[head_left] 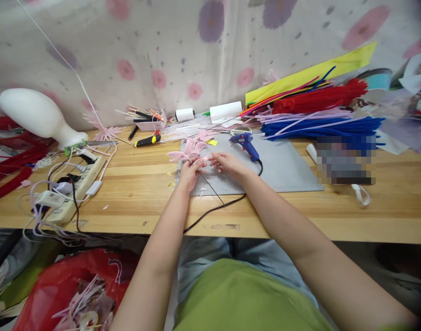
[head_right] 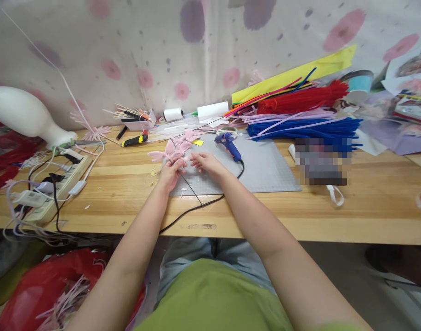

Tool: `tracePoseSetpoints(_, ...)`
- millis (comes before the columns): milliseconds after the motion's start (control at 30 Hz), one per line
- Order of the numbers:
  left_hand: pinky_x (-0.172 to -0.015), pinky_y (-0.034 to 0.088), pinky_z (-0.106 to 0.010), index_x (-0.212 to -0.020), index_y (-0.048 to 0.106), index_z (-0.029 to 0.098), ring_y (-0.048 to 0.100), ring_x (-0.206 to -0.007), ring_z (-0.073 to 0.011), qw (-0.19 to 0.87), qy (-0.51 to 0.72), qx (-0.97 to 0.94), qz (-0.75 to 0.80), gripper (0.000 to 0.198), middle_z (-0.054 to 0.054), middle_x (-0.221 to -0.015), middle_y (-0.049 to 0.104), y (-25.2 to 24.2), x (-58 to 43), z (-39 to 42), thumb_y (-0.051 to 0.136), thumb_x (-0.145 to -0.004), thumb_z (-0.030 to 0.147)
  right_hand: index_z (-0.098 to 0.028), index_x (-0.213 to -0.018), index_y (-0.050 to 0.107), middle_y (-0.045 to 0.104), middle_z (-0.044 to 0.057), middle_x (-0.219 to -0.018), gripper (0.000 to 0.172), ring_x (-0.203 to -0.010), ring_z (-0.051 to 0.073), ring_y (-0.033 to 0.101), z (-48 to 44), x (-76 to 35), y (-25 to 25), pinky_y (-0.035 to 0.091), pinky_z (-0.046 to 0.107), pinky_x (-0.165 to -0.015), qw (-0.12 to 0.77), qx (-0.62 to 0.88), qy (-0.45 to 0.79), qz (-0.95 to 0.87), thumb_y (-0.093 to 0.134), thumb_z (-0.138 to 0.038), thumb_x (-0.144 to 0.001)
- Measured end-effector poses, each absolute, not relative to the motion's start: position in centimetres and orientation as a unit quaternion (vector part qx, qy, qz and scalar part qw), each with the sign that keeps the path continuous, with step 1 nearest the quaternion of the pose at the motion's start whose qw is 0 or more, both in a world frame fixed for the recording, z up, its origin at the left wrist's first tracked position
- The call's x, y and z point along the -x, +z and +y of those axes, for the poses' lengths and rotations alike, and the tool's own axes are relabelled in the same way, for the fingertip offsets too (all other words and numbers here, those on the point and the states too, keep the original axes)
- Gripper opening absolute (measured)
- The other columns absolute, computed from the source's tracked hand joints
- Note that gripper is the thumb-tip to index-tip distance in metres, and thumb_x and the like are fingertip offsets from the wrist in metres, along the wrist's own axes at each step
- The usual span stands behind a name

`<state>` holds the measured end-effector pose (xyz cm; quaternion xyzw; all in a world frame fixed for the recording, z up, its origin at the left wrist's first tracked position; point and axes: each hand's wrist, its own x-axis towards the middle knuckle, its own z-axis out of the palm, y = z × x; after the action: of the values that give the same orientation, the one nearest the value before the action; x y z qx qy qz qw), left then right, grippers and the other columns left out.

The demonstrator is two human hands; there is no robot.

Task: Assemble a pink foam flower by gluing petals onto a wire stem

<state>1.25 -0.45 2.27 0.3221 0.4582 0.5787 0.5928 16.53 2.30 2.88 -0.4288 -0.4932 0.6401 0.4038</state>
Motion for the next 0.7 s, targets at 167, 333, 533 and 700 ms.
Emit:
tracePoseSetpoints(167,-0.047,0.045,-0.016,-0.079,0.060,0.017,0.060,-0.063,-0.0074,0.590,0.594,-0.294,0.461,0.027,0.002,-0.074,0.063,2.3,-0.9,-0.3,0.078,-0.059,0.019,-0.015,-0.067,0.062,0.066,0.009,-0.066,0.038,-0.058,0.014,0.057,2.9,-23.1,5.1,0.041,0.026,-0.050,0.285,0.498,0.577,-0.582,0.078,-0.049,-0.064)
tracePoseSetpoints(333,-0.048,0.045,-0.015,-0.079,0.060,0.017,0.062,-0.064,-0.0074,0.583,0.608,-0.305,0.445,0.030,0.003,-0.073,0.062,1.9,-0.8,0.0,0.080,-0.057,0.021,-0.019,-0.062,0.056,0.058,0.007,-0.060,0.041,-0.059,0.018,0.052,3.5,-28.1,5.5,0.036,0.033,-0.057,0.209,0.711,0.269,-0.615,0.073,-0.055,-0.065)
tracePoseSetpoints(533,-0.052,0.049,-0.018,-0.080,0.061,0.017,0.065,-0.070,-0.0104,0.568,0.611,-0.320,0.449,0.031,0.002,-0.076,0.064,1.6,-1.1,0.1,0.080,-0.057,0.023,-0.018,-0.082,0.060,0.064,0.012,-0.090,0.034,-0.090,0.027,0.059,5.4,-26.1,1.8,0.044,0.038,-0.076,0.339,0.678,0.183,-0.626,0.074,-0.045,-0.067)
tracePoseSetpoints(700,-0.059,0.052,-0.022,-0.078,0.059,0.016,0.066,-0.074,-0.0131,0.558,0.612,-0.317,0.462,0.029,0.000,-0.077,0.064,1.6,-1.5,0.1,0.080,-0.058,0.023,-0.016,-0.088,0.062,0.068,0.012,-0.090,0.032,-0.086,0.025,0.062,5.7,-24.9,0.8,0.045,0.036,-0.072,0.441,0.656,0.289,-0.540,0.066,-0.044,-0.073)
